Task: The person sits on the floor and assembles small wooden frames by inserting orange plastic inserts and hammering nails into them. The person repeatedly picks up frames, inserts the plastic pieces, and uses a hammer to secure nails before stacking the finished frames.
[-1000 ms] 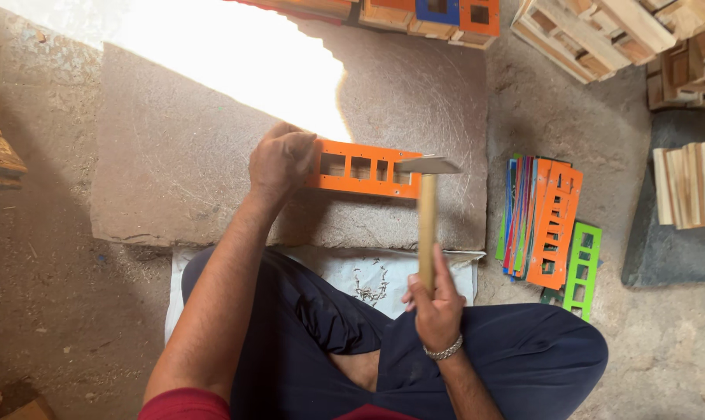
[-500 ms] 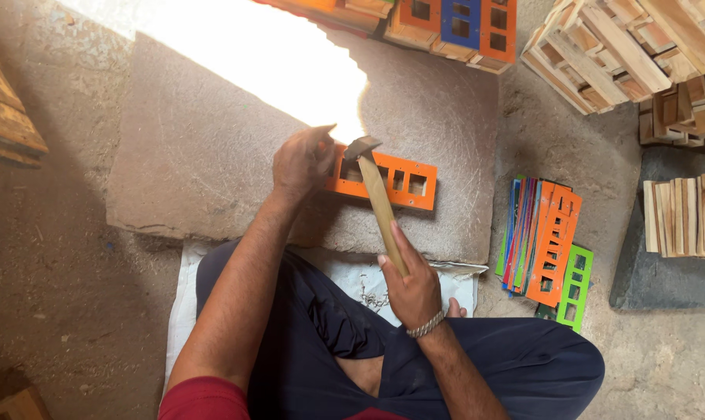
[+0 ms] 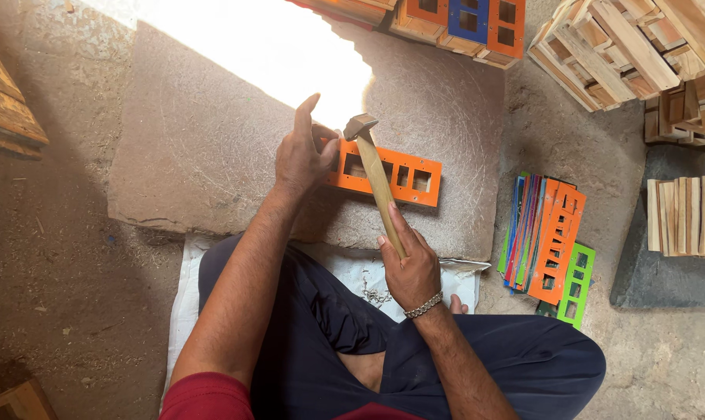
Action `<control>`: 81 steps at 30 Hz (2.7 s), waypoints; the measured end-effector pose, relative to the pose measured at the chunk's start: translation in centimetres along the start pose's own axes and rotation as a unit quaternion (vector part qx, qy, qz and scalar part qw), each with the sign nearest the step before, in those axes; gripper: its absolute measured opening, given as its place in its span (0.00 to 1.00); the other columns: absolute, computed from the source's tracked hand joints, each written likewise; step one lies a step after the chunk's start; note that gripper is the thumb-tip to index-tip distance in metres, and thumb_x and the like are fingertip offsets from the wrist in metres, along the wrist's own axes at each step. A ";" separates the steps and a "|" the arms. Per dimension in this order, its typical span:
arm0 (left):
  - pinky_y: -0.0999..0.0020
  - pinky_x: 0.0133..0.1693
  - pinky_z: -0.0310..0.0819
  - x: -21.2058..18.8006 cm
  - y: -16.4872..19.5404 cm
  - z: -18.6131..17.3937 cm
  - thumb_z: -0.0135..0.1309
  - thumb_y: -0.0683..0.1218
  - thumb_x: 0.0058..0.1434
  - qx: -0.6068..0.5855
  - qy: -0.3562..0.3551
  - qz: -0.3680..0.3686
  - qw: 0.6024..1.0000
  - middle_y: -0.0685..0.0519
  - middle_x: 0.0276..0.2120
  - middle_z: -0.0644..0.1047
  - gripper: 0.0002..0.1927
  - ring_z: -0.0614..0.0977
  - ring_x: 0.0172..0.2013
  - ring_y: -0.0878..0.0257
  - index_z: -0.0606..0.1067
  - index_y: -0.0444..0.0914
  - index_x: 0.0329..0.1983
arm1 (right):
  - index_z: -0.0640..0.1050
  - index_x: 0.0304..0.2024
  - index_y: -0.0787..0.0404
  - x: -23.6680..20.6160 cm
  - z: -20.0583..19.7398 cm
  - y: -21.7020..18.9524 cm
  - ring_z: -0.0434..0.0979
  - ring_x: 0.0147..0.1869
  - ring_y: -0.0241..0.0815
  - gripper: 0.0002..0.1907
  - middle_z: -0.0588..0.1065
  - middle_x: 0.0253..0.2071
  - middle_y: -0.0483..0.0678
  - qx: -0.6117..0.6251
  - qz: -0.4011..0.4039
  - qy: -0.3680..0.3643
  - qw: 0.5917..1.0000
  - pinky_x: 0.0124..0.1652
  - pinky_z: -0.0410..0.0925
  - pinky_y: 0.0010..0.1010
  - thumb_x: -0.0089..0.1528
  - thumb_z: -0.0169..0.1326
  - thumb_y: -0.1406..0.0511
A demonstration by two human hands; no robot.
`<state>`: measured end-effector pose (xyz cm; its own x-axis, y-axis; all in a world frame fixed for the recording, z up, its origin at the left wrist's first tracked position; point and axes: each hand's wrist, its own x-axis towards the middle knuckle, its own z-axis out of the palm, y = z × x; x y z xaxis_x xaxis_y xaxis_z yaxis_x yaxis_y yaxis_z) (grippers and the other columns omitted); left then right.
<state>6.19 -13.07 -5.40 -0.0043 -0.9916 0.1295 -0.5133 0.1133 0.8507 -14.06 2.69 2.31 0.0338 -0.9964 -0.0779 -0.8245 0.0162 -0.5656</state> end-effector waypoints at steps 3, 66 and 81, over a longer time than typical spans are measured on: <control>0.65 0.40 0.84 0.1 -0.1 0.1 0.63 0.42 0.61 0.004 0.003 0.008 1.000 0.53 0.37 0.84 0.42 0.87 0.39 0.59 0.51 0.38 0.72 | 0.64 0.72 0.49 0.2 -0.1 -0.2 0.85 0.43 0.47 0.32 0.79 0.45 0.57 -0.005 0.001 -0.001 1.000 0.39 0.80 0.36 0.66 0.54 0.63; 0.59 0.38 0.80 -1.0 1.1 -2.0 0.42 0.36 0.50 -0.154 0.042 -0.008 0.987 0.45 0.42 0.71 0.33 0.78 0.36 0.57 0.54 0.35 0.62 | 0.63 0.73 0.59 -0.6 0.5 -1.1 0.79 0.34 0.39 0.29 0.77 0.33 0.46 0.059 -0.181 0.220 0.957 0.32 0.74 0.30 0.71 0.56 0.67; 0.48 0.58 0.68 -1.3 5.9 -2.1 0.67 0.49 0.50 0.052 -0.068 0.228 0.970 0.42 0.49 0.76 0.36 0.75 0.53 0.42 0.68 0.36 0.61 | 0.61 0.71 0.63 -9.2 -5.0 6.3 0.78 0.31 0.35 0.37 0.73 0.63 0.56 0.171 0.154 0.149 0.962 0.27 0.73 0.24 0.60 0.57 0.69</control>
<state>4.92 -11.00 0.52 -0.3599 -0.8403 0.4053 -0.5156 0.5412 0.6642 -22.37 11.58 3.55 -0.3880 -0.9186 -0.0745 -0.5337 0.2899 -0.7944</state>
